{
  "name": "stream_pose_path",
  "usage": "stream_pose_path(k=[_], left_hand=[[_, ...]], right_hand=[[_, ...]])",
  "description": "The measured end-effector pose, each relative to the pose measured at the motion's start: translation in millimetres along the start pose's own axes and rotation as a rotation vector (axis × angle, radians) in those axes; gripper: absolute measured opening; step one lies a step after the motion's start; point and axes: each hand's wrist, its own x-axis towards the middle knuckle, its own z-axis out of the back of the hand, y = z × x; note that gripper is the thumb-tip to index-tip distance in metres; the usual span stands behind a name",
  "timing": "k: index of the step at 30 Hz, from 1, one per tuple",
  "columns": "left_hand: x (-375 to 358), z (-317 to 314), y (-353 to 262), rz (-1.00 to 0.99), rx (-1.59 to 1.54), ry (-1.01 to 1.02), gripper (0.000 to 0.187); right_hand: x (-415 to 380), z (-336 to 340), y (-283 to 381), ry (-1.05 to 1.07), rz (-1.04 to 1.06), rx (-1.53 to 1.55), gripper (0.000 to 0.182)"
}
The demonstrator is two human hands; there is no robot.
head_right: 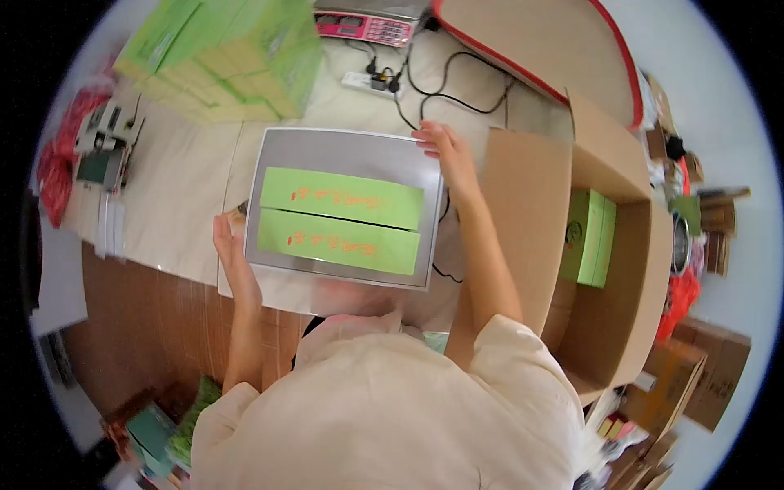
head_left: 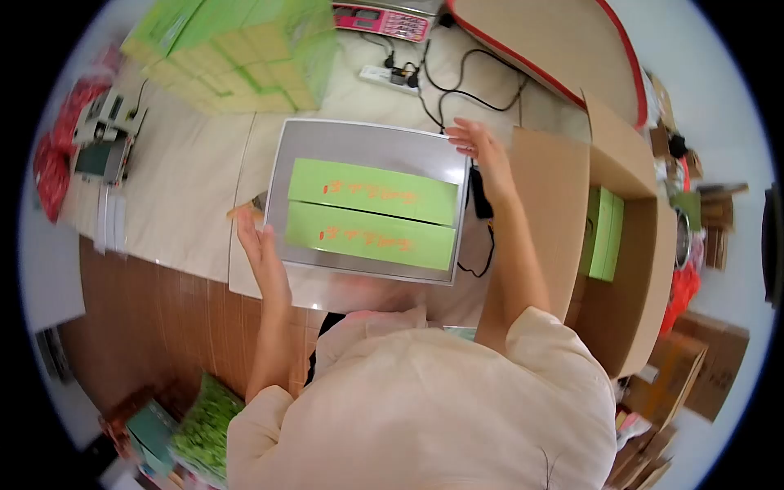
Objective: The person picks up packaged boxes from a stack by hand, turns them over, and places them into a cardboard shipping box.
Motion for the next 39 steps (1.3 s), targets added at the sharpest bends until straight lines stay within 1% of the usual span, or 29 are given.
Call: stream_pose_path(k=[1,2,5,6,8,9,14,16,17,21,24,26,29,32,36,38,39], left_hand=[[10,-1,-6,-0.039,0.045,0.089,0.057],[19,-3,-7,-0.050,0.046,0.118,0.057],[42,-12,-2,0.083,0.062,0.374,0.058],[48,-14,1,0.071,0.065,0.395,0.058],[56,-17,5,0.144,0.099,0.445,0.059],[59,-19,5,0.132,0.101,0.464,0.059],[65,-13,9,0.318,-0.007,0.544,0.058],[65,-13,10,0.333,-0.021,0.582,0.058],[66,-13,11,0.354,-0.036,0.614,0.057],[68,-8,28,0.375,-0.049,0.601,0.056],[69,-6,30,0.387,-0.052,0.623,0.057],[70,-5,39,0.409,-0.066,0.641,0.058],[65,-7,26,0.409,-0.054,0.619,0.060],[70,-6,42,0.413,-0.095,0.654,0.061],[73,-9,46,0.426,-0.135,0.661,0.062],[74,-8,40,0.541,-0.249,0.720,0.066],[72,-10,45,0.537,-0.264,0.700,0.066]], right_hand=[[-14,0,-14,-0.070,-0.012,0.081,0.052],[-30,-3,-26,-0.123,-0.031,0.107,0.053],[-75,-22,-51,-0.264,-0.051,0.238,0.062],[-85,-27,-63,-0.266,-0.038,0.276,0.065],[-100,-35,-64,-0.241,-0.054,0.274,0.067],[-104,-37,-58,-0.231,-0.063,0.265,0.067],[-106,-45,-47,-0.228,-0.022,0.228,0.067],[-103,-50,-44,-0.233,-0.004,0.200,0.067],[-103,-54,-41,-0.229,-0.034,0.220,0.067],[-106,-62,-31,-0.242,-0.090,0.305,0.068],[-104,-63,-25,-0.224,-0.157,0.263,0.067],[-101,-61,-32,-0.205,-0.152,0.252,0.066],[-99,-64,-30,-0.198,-0.153,0.236,0.065],[-99,-66,-28,-0.205,-0.152,0.226,0.065],[-100,-64,-34,-0.178,-0.134,0.186,0.065],[-109,-63,-19,-0.190,-0.153,0.147,0.064],[-112,-65,-14,-0.208,-0.176,0.125,0.064]])
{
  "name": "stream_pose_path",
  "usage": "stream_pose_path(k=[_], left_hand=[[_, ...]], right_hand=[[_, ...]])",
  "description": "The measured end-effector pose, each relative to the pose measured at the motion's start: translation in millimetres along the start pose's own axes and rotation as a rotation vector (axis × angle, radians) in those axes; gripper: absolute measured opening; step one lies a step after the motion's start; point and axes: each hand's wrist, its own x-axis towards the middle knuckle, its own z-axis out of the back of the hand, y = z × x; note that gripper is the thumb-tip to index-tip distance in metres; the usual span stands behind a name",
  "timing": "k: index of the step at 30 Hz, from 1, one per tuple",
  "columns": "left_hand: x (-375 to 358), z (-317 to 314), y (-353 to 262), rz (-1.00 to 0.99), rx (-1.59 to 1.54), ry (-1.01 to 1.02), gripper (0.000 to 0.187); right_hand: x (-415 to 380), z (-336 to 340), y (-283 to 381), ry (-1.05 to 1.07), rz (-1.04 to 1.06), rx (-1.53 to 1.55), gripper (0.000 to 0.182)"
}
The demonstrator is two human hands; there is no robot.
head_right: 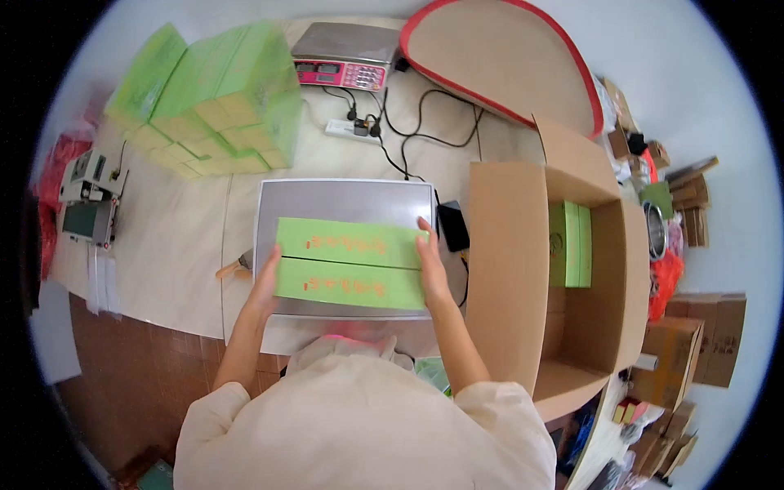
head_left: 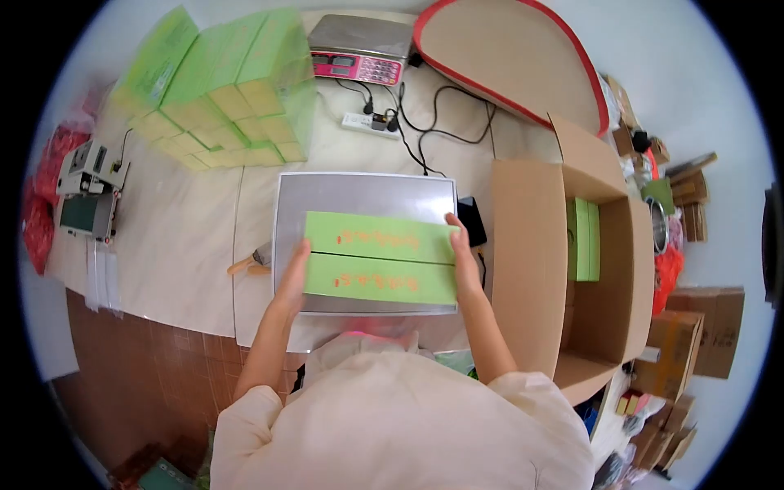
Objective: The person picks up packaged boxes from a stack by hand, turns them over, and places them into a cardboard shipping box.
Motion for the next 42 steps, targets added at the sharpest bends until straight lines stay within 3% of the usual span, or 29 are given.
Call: stream_pose_path(k=[2,4,9,15,23,26,30,36,42], left_hand=[[9,-10,13,0.128,-0.108,0.019,0.066],[8,-37,14,0.141,-0.152,0.013,0.068],[20,-45,20,0.132,-0.135,0.021,0.071],[17,10,8,0.003,0.008,-0.030,0.083],[-30,87,-35,0.028,0.109,-0.323,0.071],[-46,110,-43,0.013,-0.033,-0.288,0.068],[-58,98,-61,0.064,0.017,-0.345,0.065],[-60,49,-92,-0.141,0.323,-0.350,0.060],[-31,20,-94,-0.210,0.507,-0.210,0.061]], right_hand=[[-8,10,20,-0.044,0.037,-0.011,0.063],[-10,24,42,-0.090,0.127,-0.210,0.062],[-9,20,64,-0.111,0.092,-0.216,0.062],[19,-21,31,-0.021,0.084,-0.224,0.059],[44,-105,-25,0.149,0.206,-0.191,0.056],[43,-134,-30,0.170,0.280,-0.189,0.052],[47,-144,-30,0.166,0.294,-0.179,0.047],[48,-109,-32,0.092,0.233,-0.119,0.045],[38,-63,-32,-0.100,0.255,-0.185,0.043]])
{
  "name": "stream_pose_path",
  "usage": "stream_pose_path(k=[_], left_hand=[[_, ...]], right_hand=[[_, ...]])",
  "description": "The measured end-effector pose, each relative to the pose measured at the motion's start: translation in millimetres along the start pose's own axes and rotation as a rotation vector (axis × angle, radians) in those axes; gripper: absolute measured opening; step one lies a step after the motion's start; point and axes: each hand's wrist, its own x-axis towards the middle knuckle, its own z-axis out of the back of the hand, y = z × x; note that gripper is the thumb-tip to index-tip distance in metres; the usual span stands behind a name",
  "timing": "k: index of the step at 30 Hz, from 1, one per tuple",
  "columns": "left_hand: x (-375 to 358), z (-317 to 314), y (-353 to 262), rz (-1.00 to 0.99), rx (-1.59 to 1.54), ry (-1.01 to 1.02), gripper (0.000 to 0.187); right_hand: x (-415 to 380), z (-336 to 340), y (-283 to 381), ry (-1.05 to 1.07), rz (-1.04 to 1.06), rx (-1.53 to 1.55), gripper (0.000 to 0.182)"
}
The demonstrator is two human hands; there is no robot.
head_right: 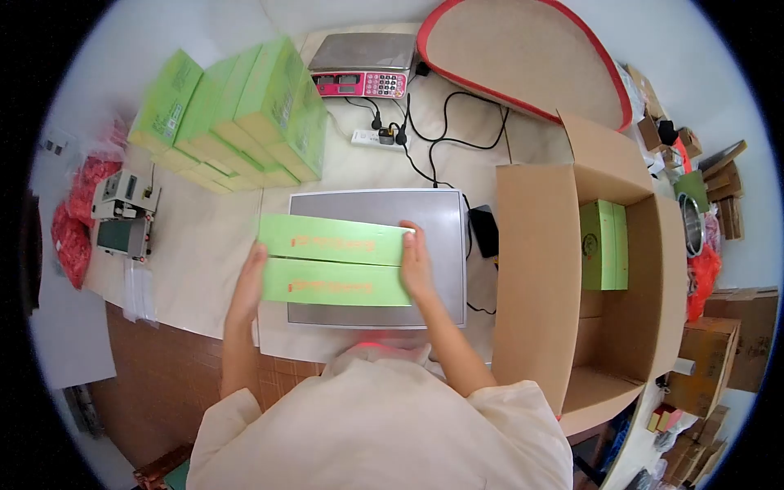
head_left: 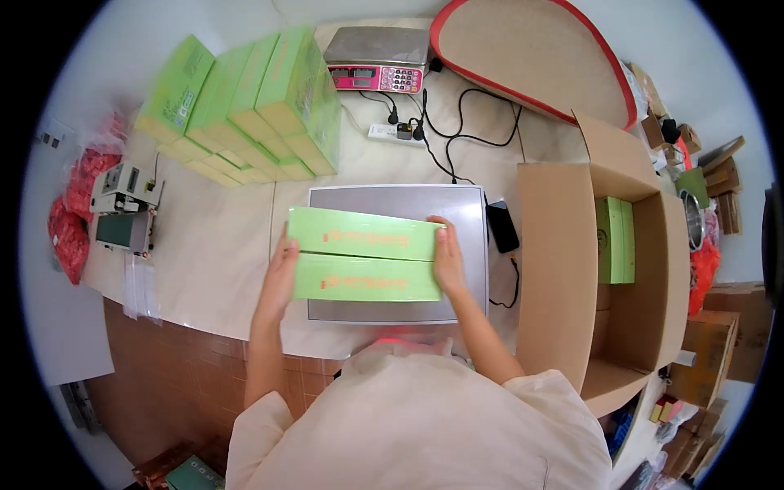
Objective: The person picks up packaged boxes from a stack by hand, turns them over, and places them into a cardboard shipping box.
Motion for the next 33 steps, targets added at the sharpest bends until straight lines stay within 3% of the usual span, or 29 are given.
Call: stream_pose_path(k=[8,13,16,18,22,25,27,28,30,31,33], left_hand=[[7,-93,24,0.017,-0.059,0.253,0.067],[9,-104,53,0.054,-0.197,0.320,0.072],[14,-72,64,0.058,-0.144,0.211,0.072],[16,-47,75,0.159,-0.092,0.064,0.070],[7,-23,62,0.150,-0.181,0.019,0.071],[6,-18,65,0.182,-0.243,0.062,0.071],[1,-22,72,0.002,-0.323,-0.082,0.066],[-7,-21,74,0.019,-0.357,-0.104,0.066],[-31,-17,77,-0.099,-0.458,-0.375,0.056],[-46,-17,76,-0.083,-0.479,-0.393,0.056],[-77,-23,76,-0.102,-0.457,-0.594,0.046]], right_hand=[[-25,93,-15,-0.166,-0.086,-0.073,0.044],[-35,102,-6,-0.154,-0.164,-0.143,0.046],[-28,73,-11,-0.078,-0.085,-0.185,0.050],[-27,47,10,-0.005,-0.143,-0.209,0.049],[-16,21,7,0.056,-0.081,-0.182,0.047],[-14,22,9,0.098,-0.161,-0.182,0.049],[-7,26,-14,-0.063,0.153,-0.427,0.050],[-4,27,-5,-0.028,0.159,-0.453,0.050],[12,27,21,-0.043,0.267,-0.364,0.051],[19,23,38,-0.016,0.269,-0.382,0.051],[39,8,65,0.283,0.232,-0.367,0.053]])
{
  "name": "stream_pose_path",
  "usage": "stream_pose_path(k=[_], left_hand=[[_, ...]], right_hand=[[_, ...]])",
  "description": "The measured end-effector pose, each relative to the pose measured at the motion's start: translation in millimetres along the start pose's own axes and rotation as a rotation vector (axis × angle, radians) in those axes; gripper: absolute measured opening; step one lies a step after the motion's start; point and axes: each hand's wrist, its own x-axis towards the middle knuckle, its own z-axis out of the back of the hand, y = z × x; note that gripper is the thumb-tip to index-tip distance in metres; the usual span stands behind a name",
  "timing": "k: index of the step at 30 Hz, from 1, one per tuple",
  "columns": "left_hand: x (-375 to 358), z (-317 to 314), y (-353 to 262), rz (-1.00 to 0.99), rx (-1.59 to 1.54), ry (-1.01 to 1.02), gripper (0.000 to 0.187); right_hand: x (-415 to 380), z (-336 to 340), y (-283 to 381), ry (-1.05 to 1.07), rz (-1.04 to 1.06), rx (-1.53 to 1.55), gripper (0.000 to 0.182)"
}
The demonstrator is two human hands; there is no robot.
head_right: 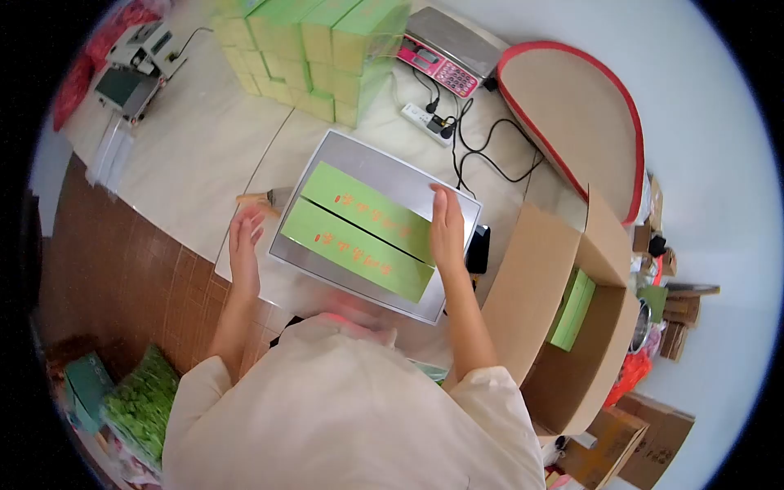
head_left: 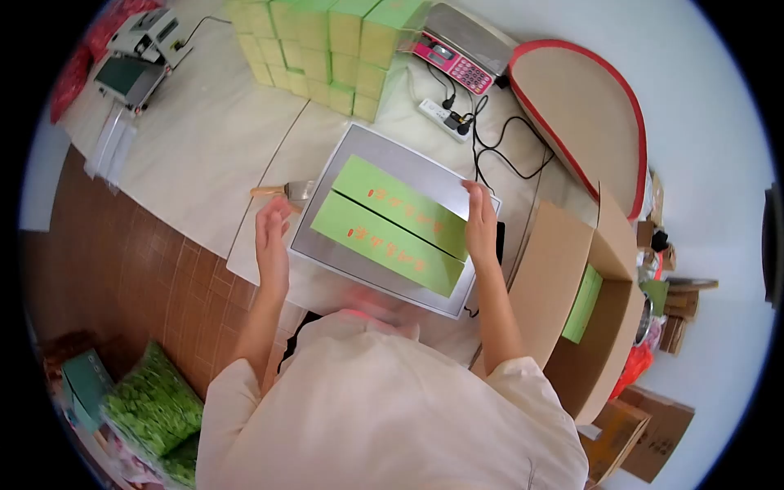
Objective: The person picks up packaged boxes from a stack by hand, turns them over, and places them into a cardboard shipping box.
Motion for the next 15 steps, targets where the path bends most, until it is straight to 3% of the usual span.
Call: stream_pose_path(k=[1,3,4,6,7,9,11,13,14,15], left_hand=[[-13,4,10,0.004,-0.012,-0.022,0.046],[-44,9,34,0.098,-0.047,-0.014,0.045],[-62,6,36,0.151,-0.059,0.050,0.047],[-96,-18,40,0.277,-0.204,0.125,0.051],[-106,-33,41,0.346,-0.335,0.138,0.053],[-104,-51,35,0.437,-0.353,0.168,0.059],[-88,-56,31,0.530,-0.369,0.225,0.065],[-64,-61,27,0.406,-0.251,0.360,0.074],[-61,-63,22,0.398,-0.256,0.378,0.074],[-59,-63,14,0.288,-0.066,0.379,0.076]], right_hand=[[16,-7,-1,0.021,0.012,-0.008,0.053],[47,-26,-7,0.379,-0.013,0.103,0.055],[61,-36,-4,0.405,0.001,0.097,0.055],[82,-54,2,0.790,-0.153,0.070,0.057],[88,-62,8,0.818,-0.140,0.061,0.057],[93,-77,23,1.102,-0.405,0.215,0.060],[86,-81,36,1.087,-0.431,0.106,0.070],[78,-78,43,1.167,-0.279,-0.010,0.085],[75,-70,40,1.149,-0.278,-0.017,0.085],[71,-61,34,1.070,-0.216,0.015,0.090]])
